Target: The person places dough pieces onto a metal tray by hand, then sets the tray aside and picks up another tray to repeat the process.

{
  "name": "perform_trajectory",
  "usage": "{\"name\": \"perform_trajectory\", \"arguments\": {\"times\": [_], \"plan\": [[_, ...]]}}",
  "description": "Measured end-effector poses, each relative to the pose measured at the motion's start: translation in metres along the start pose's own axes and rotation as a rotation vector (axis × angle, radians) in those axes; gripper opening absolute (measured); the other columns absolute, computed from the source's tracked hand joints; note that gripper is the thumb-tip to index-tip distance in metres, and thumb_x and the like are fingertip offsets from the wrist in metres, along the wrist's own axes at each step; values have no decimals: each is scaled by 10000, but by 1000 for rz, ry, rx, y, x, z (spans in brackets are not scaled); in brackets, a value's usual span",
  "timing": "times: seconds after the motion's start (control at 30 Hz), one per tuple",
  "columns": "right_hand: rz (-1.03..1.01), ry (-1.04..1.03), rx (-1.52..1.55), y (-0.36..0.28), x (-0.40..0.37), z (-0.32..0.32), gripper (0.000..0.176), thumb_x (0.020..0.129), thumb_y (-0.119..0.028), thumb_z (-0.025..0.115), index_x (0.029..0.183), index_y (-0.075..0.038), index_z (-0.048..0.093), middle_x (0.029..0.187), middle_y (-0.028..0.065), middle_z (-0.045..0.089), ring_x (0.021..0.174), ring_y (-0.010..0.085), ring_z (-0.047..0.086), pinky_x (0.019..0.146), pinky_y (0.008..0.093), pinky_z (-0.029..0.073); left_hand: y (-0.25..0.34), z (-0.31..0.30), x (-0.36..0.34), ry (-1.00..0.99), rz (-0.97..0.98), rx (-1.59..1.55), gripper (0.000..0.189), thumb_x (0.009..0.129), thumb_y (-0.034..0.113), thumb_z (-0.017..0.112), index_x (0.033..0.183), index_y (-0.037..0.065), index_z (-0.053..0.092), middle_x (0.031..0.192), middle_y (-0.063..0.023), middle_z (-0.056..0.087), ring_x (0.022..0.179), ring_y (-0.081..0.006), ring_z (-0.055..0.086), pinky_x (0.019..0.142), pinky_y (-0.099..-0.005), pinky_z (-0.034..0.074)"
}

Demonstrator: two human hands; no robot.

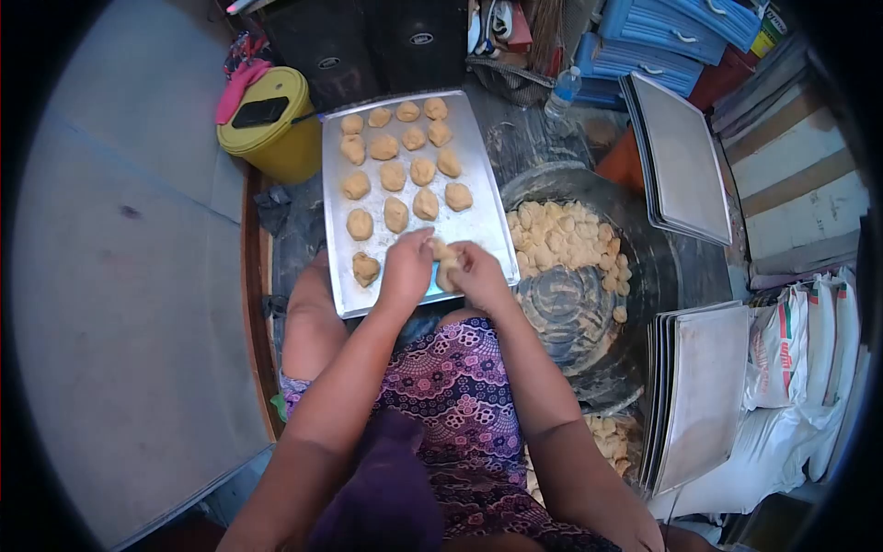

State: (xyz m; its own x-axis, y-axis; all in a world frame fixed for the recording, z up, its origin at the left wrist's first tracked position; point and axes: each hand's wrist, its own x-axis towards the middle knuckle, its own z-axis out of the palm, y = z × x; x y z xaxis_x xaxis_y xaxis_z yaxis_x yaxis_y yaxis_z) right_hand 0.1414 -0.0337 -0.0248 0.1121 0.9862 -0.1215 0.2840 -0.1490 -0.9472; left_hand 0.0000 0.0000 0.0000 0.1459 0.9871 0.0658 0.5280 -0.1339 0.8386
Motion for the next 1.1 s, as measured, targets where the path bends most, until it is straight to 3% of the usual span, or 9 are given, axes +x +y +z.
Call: {"name": "perform_trajectory", "arguments": {"times": [0.07,0.3,0.33,0.37,0.53,0.63,0.8,0.97,1.1], "plan": [[-77,20,-61,5,13,3,395,687,-77,638,1074,-40,568,749,72,588,648,178,566,626,295,466,-11,3,17,-70,222,268,190,783,48,522,914,-38,630,974,-208,611,923,-354,576,820,-400,459],[79,276,-32,-4,8,-45,260,712,-45,619,971,-43,637,763,109,575,703,254,594,666,326,479,11,6,-1,-290,186,511,201,781,34,509,919,-11,647,1114,-205,574,1040,-339,540,873,-375,452],[-138,286,-172,4,16,-37,225,723,-36,614,944,-43,653,785,110,581,730,255,598,679,325,480,13,6,-2,-318,206,556,239,780,15,478,956,-10,638,1105,-195,572,1031,-336,539,866,-367,454],[-357,292,-311,11,21,-30,194,733,-27,610,917,-43,670,807,110,587,756,257,602,692,325,482,12,7,-3,-316,205,555,239,780,15,478,956,-10,638,1105,-195,572,1031,-336,539,866,-367,454],[-265,128,-436,-2,23,-22,220,747,-50,612,955,-56,682,892,138,607,810,284,605,737,349,489,-5,-4,-7,-127,480,416,331,788,12,481,1104,-6,577,1026,-181,569,998,-328,532,864,-391,445],[-174,131,-365,-4,16,-26,222,736,-64,625,949,-35,680,884,147,609,799,294,605,735,359,491,12,-30,-8,-139,274,547,368,792,20,483,1152,11,555,1041,-187,569,1005,-324,532,863,-397,444],[-74,65,-494,-11,14,-22,260,719,-75,633,973,-28,664,919,144,603,836,306,590,760,363,485,-8,-35,-4,-243,165,558,200,766,18,496,890,14,653,989,-158,581,987,-323,538,841,-375,455],[-481,15,-806,-40,-2,-2,315,728,-161,611,1040,-141,658,977,55,584,986,264,489,843,412,364,-10,-39,-8,-251,188,519,181,751,40,535,887,11,651,960,-158,589,968,-326,540,847,-379,450],[-350,-29,-964,-29,3,10,343,723,-226,630,1059,-163,650,962,47,587,979,240,487,854,409,307,-18,-36,-7,-269,194,470,149,724,68,591,847,15,657,931,-156,595,962,-329,538,842,-387,445]]}}
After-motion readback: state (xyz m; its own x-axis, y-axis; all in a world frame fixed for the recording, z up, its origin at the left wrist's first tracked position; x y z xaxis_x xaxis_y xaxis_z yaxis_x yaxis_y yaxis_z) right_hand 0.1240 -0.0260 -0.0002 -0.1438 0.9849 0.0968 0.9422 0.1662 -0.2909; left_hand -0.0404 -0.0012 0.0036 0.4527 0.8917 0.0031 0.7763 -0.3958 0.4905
